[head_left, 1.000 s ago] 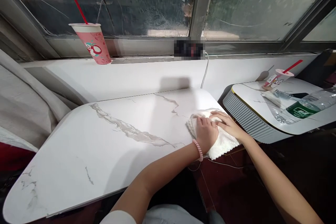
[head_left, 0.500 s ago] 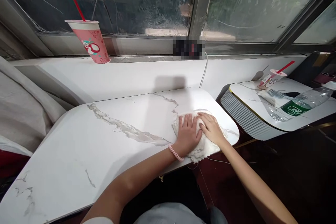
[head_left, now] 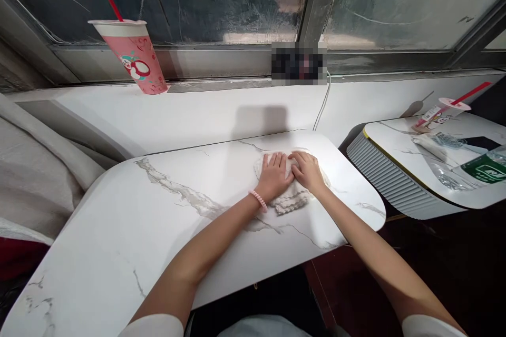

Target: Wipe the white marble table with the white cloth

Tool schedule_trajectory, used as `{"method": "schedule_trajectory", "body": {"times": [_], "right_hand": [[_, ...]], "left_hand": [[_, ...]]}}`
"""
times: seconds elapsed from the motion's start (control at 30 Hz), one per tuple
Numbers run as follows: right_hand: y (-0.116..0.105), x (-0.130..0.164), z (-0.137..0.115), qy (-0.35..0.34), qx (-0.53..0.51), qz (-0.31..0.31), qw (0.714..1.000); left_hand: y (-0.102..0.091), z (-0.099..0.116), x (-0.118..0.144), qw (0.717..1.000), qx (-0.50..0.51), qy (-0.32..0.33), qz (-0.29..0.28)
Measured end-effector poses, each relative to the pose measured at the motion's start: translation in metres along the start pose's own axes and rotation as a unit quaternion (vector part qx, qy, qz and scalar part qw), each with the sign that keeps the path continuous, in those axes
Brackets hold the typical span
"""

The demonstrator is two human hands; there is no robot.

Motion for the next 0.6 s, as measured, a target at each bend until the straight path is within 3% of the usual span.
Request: {"method": "schedule_trajectory", "body": {"times": [0.33, 0.6], "right_hand": [[0.052, -0.097, 0.003, -0.015, 0.026, 0.005, 1.000], [0.063, -0.122, 0.004, -0.017, 0.018, 0.026, 0.999]], "left_hand": [[-0.010, -0.075, -0.066, 0.999, 0.004, -0.035, 0.028], [-0.015, -0.095, -0.083, 0.998, 0.008, -0.041, 0.046]]}}
Point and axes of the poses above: each hand's wrist, its own x-axis away from the middle knuckle, its own y-axis out of the palm, z = x × y, the point moved 10 cm from there along -x, towards the middle knuckle, and after that the axes turned 2 degrees about z, right-handed, at the moved point
